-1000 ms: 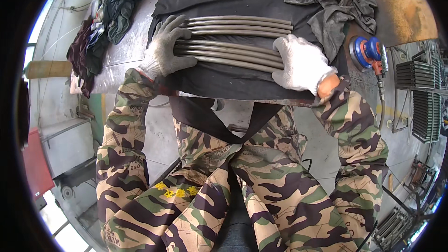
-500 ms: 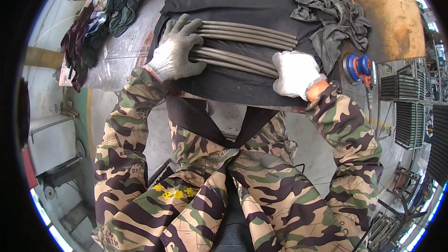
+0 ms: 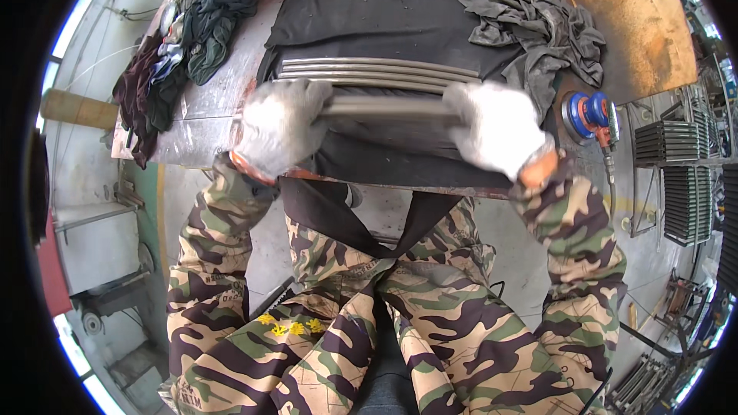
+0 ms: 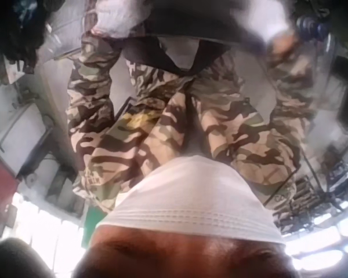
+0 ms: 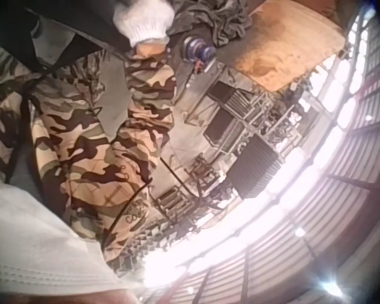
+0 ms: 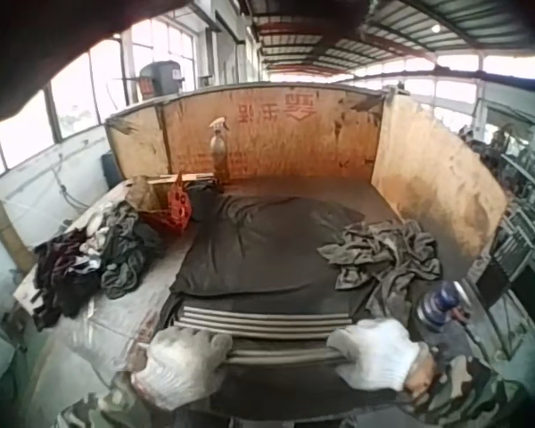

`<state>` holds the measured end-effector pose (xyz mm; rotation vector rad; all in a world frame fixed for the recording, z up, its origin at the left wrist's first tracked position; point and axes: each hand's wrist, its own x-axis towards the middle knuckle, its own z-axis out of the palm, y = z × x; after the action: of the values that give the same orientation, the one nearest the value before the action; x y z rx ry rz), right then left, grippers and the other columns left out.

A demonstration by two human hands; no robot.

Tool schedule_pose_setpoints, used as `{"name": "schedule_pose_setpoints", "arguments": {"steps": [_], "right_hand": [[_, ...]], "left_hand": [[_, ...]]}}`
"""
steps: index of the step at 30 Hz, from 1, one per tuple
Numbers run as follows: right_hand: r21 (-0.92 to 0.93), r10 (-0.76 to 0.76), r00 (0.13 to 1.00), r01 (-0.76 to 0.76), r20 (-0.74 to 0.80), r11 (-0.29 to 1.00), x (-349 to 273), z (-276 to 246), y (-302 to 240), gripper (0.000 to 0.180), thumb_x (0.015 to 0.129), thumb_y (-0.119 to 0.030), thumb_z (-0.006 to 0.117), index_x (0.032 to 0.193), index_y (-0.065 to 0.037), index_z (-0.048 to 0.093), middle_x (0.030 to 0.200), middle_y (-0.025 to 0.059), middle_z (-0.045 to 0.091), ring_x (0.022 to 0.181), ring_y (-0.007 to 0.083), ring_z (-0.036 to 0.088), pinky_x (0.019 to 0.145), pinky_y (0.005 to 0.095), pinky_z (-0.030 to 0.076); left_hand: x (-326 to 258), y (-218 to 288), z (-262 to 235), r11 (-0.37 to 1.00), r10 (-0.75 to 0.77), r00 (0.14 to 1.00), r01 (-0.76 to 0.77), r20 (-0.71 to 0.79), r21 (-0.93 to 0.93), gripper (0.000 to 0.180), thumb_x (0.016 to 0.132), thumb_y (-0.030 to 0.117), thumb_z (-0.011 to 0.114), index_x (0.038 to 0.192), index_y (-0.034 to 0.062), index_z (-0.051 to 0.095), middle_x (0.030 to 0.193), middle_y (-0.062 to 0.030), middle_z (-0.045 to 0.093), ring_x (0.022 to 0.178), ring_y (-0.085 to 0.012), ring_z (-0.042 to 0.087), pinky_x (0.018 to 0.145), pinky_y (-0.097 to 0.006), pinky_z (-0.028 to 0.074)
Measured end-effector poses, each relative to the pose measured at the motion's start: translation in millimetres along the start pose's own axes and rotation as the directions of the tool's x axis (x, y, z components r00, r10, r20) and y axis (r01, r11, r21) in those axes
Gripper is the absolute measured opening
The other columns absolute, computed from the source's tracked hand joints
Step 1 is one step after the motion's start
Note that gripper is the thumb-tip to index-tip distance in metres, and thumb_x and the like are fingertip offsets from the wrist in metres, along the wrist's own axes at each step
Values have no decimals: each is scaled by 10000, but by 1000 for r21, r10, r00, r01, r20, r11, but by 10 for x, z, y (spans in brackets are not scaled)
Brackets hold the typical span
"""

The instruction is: Sanding the surface of a ribbed metal component using a handheld orbital sander

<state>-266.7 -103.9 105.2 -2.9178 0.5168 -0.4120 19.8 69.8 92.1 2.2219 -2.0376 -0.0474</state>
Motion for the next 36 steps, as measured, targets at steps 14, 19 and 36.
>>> {"name": "schedule_pose_setpoints", "arguments": {"steps": [14, 19, 36], "right_hand": [[-3, 25, 999, -25, -23, 1000, 390, 684, 666, 631, 967, -403, 738, 1504, -119, 569, 1409, 203, 608, 1309, 445, 570, 1096, 548, 477], [-57, 43, 994, -49, -103, 997, 299, 824, 594, 687, 964, -434, 745, 1530, -95, 553, 1532, 290, 505, 1438, 505, 466, 1197, 585, 403], [46, 279, 946, -276, -164, 960, 369, 967, 768, 629, 1052, -423, 630, 1577, -87, 542, 1656, 273, 449, 1562, 520, 343, 1300, 534, 303]], "left_hand": [[722, -602, 449, 984, 177, 968, -179, -178, 0, 779, 907, 540, 773, 1493, 62, 587, 1376, -218, 665, 1346, -453, 573, 1191, -590, 385], [493, -883, 408, 990, -70, 971, 97, -227, 106, 879, 917, 549, 771, 1586, 46, 503, 1654, -255, 445, 1558, -494, 346, 1286, -588, 278], [560, -813, 612, 1000, -18, 966, 20, -258, 4, 872, 921, 494, 759, 1607, 49, 457, 1667, -276, 403, 1566, -491, 327, 1268, -560, 340]]}}
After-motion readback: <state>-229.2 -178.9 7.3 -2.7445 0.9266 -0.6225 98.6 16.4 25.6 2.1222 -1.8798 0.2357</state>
